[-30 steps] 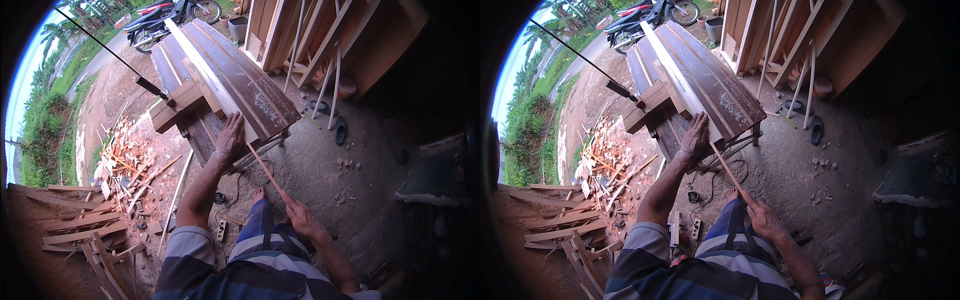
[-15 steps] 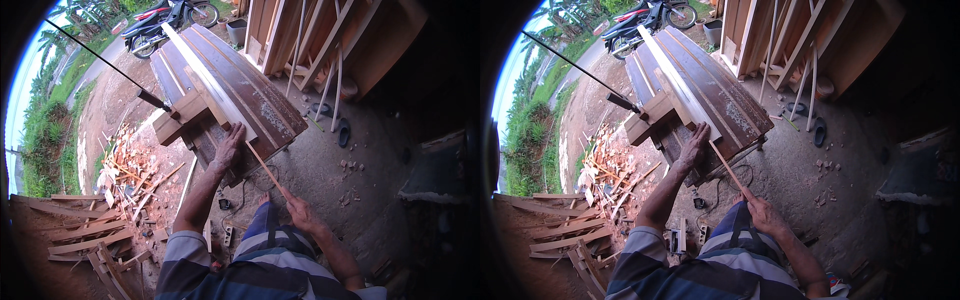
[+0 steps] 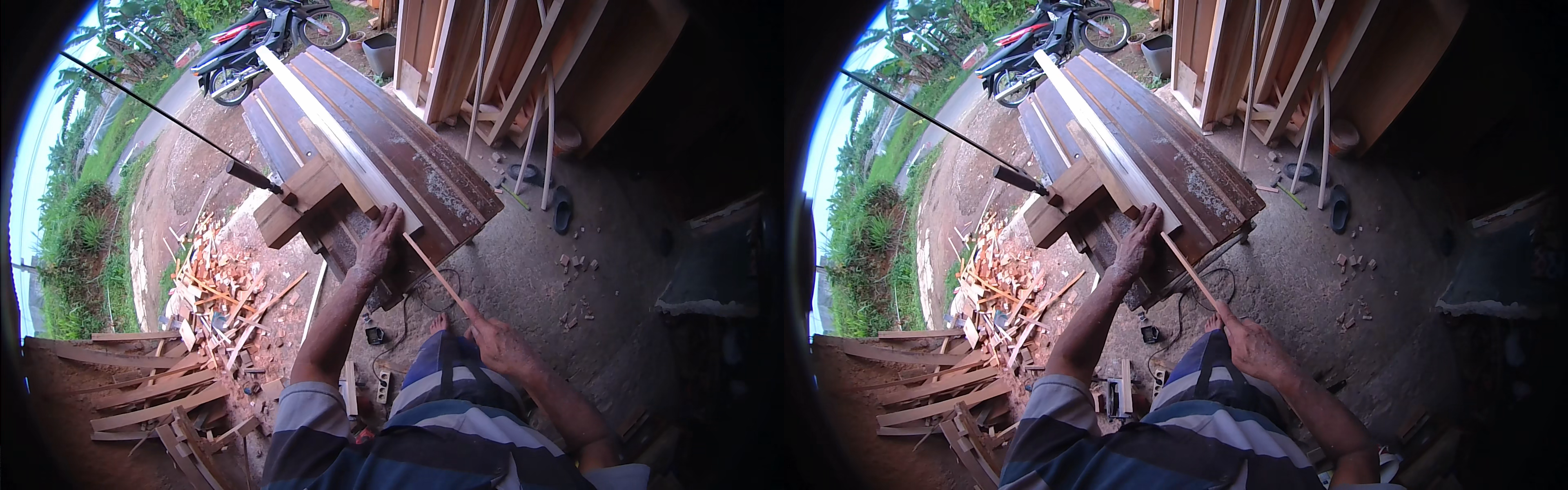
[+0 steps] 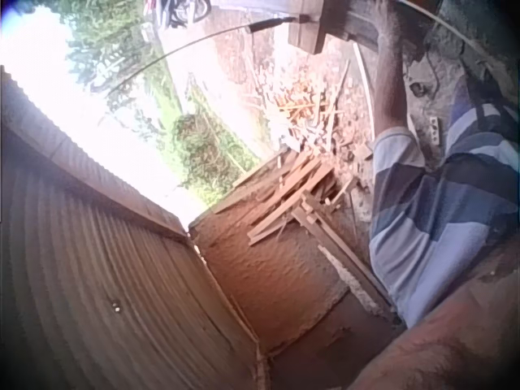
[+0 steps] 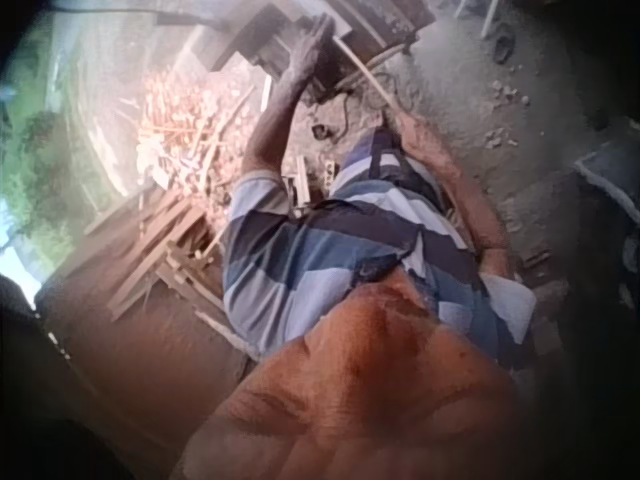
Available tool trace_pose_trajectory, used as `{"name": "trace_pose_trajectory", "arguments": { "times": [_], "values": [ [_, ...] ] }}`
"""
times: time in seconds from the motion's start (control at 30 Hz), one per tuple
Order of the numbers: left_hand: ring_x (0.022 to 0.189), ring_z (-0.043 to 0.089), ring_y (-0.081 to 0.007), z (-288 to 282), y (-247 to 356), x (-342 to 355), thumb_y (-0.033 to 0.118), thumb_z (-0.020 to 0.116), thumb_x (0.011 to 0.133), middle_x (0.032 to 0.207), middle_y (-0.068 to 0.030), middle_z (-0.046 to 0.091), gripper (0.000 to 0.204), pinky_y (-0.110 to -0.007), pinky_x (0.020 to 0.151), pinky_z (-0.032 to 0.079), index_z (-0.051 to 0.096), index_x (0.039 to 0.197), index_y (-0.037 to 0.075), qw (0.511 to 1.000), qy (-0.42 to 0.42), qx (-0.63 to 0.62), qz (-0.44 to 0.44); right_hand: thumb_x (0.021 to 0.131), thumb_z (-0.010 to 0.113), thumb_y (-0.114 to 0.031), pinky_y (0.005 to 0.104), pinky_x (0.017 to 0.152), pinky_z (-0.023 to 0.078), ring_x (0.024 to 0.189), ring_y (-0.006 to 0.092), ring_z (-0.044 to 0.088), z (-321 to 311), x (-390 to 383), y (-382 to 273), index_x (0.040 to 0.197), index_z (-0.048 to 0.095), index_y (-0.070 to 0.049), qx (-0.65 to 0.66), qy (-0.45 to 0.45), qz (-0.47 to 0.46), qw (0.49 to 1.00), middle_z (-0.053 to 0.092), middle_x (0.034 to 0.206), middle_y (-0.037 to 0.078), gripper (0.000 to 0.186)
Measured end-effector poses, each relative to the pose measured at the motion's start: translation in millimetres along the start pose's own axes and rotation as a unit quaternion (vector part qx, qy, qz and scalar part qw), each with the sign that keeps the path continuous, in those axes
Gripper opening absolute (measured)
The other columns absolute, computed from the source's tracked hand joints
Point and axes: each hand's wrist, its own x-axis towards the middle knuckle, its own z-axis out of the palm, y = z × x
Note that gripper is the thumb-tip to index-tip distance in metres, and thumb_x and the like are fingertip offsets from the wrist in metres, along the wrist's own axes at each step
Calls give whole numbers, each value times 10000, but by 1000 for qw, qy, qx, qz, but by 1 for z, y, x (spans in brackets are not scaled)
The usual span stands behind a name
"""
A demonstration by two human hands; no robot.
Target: The person selects a long wooden plank from a stack, carries it to a table saw, and cuts it into smaller pieces. The person then stacks the cut pieces against a wall.
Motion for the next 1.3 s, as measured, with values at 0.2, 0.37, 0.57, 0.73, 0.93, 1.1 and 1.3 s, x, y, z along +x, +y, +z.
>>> {"name": "trace_pose_trajectory", "arguments": {
  "times": [0.2,0.37,0.57,0.73,0.93,1.1,1.3],
  "values": [
    [1515,328,-325,-7,-3,4,63,515,896,1624,-148,370,644,-470,1199,337,406,1530,73,999,13,45,14,993,483,-84,545,855,525,953,469,657,-4,9,-6,1612,199,-69,-18,18,-22,999,646,998,289,682],
    [1432,430,-296,-16,-4,4,129,514,891,1632,-93,382,663,-473,1131,365,403,1545,115,993,-43,110,-10,1021,468,-95,537,823,520,919,466,651,-1,16,-12,1601,241,-62,-29,33,-18,999,643,955,273,624],
    [1169,563,-294,-24,-13,17,131,536,857,1612,-80,421,690,-451,1008,425,419,1537,124,993,-52,102,-2,950,510,-63,554,868,525,970,492,647,-10,27,-25,1618,179,-69,-14,-1,10,1000,624,1002,324,746],
    [1151,574,-316,-27,-32,22,93,539,843,1609,-81,429,712,-445,989,439,421,1544,137,997,-31,64,-1,952,512,-72,558,867,525,956,499,646,-17,40,-35,1617,189,-87,-16,6,5,1000,624,1000,320,739],
    [1154,570,-330,-28,-37,20,89,546,835,1615,-76,420,724,-441,979,444,420,1546,143,993,34,103,41,995,494,-101,564,852,523,940,499,647,-15,51,-41,1615,207,-108,-3,19,-2,1000,632,987,304,683],
    [1158,567,-315,-30,-30,22,90,552,837,1617,-73,417,719,-435,982,446,426,1543,138,996,-54,76,-1,1005,482,-116,565,851,520,941,497,645,-20,52,-43,1616,203,-109,-18,18,11,1000,633,980,300,672],
    [1056,626,-298,-40,-33,29,77,581,844,1424,-101,589,545,-416,896,495,562,1388,110,995,48,20,88,1012,478,-131,575,848,518,929,502,643,-26,56,-49,1616,208,-119,-5,19,24,1000,630,970,307,662]
  ]
}}
